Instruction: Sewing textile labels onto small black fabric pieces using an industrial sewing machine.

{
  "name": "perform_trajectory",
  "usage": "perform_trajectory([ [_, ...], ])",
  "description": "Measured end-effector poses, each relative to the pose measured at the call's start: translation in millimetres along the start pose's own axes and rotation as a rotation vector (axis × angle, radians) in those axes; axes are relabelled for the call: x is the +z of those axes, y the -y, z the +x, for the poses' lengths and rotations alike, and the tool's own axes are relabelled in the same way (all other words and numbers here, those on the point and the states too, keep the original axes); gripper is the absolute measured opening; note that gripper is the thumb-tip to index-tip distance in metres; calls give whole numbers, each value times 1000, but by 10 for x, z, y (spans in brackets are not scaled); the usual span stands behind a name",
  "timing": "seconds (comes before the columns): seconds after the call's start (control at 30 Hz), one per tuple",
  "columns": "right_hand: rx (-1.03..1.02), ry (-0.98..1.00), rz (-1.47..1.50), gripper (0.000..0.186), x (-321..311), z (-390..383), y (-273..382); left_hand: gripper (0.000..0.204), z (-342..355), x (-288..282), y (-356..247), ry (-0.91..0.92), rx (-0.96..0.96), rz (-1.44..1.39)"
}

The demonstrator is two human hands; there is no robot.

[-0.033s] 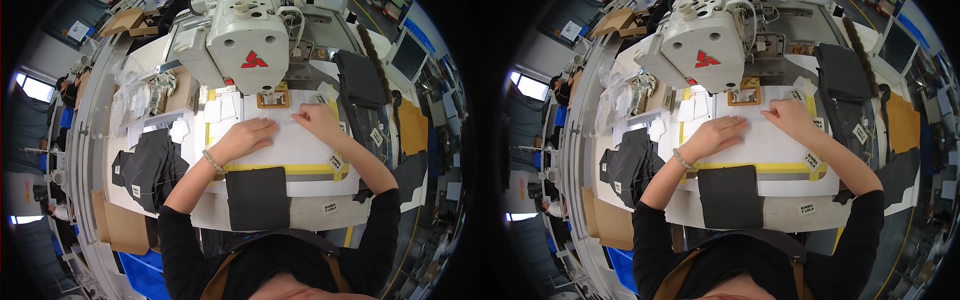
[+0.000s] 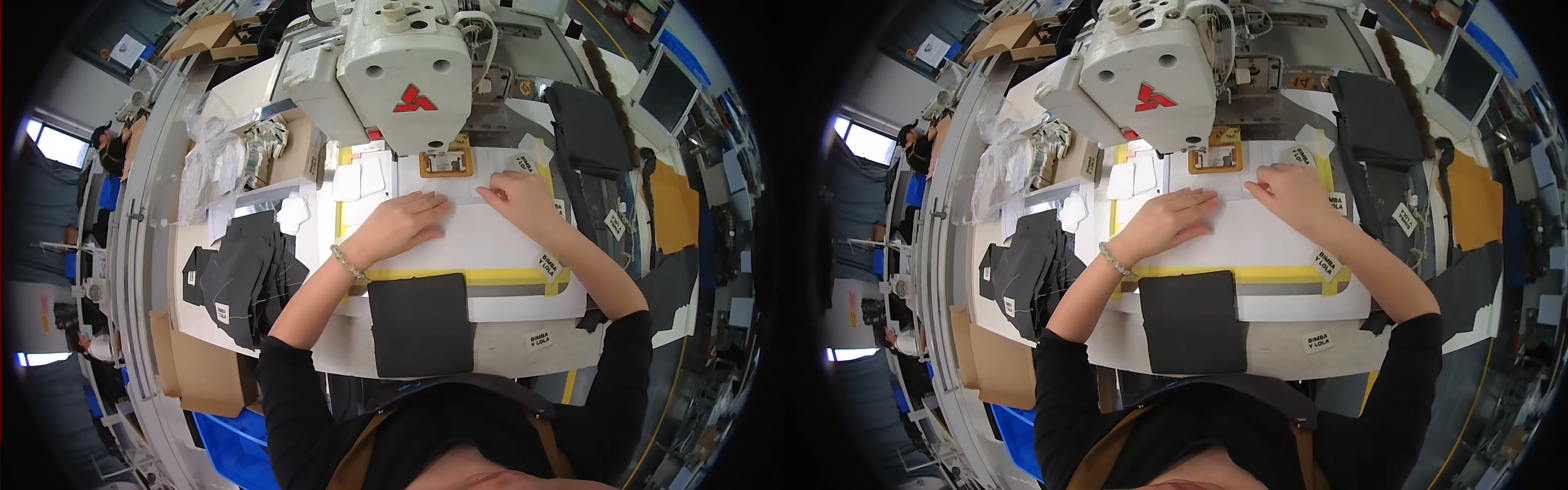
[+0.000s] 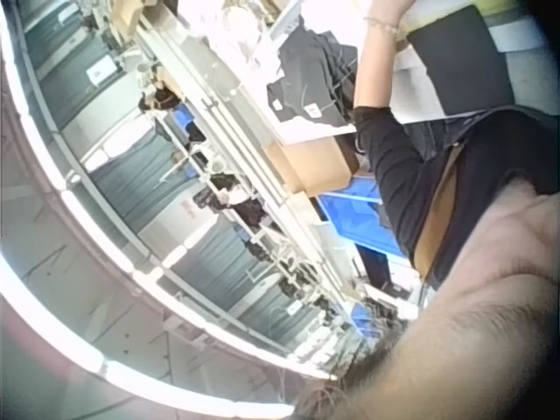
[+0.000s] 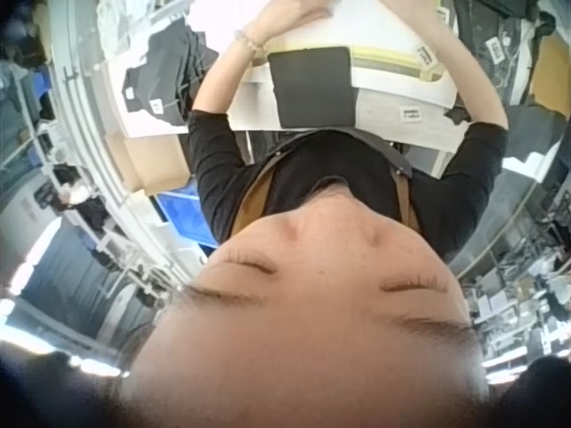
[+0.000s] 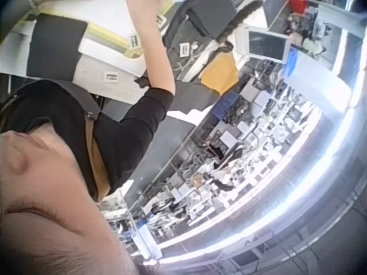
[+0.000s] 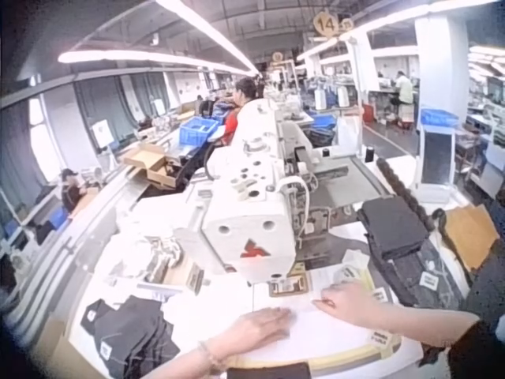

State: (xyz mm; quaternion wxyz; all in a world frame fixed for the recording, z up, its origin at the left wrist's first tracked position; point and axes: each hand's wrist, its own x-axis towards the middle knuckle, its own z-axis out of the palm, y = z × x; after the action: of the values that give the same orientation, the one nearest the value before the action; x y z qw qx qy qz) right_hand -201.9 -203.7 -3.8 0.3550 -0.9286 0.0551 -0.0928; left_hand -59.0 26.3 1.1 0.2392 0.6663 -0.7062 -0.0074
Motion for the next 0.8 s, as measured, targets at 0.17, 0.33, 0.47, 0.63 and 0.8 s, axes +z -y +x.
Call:
perform_trajectory([
  [0.17,-493,-234,-541,33,33,-191,214,53,19,34,47,8,-9,91],
  [0.33,-441,-153,-627,48,158,-209,131,57,40,59,127,40,-4,100],
  [0.47,-420,-150,-618,47,198,-215,166,63,50,46,142,101,-65,127],
  [0.63,-371,-161,-640,50,230,-240,215,70,-2,12,71,50,-152,364],
  [0.8,-334,-153,-629,53,264,-204,251,68,-18,-53,-29,27,-223,473],
])
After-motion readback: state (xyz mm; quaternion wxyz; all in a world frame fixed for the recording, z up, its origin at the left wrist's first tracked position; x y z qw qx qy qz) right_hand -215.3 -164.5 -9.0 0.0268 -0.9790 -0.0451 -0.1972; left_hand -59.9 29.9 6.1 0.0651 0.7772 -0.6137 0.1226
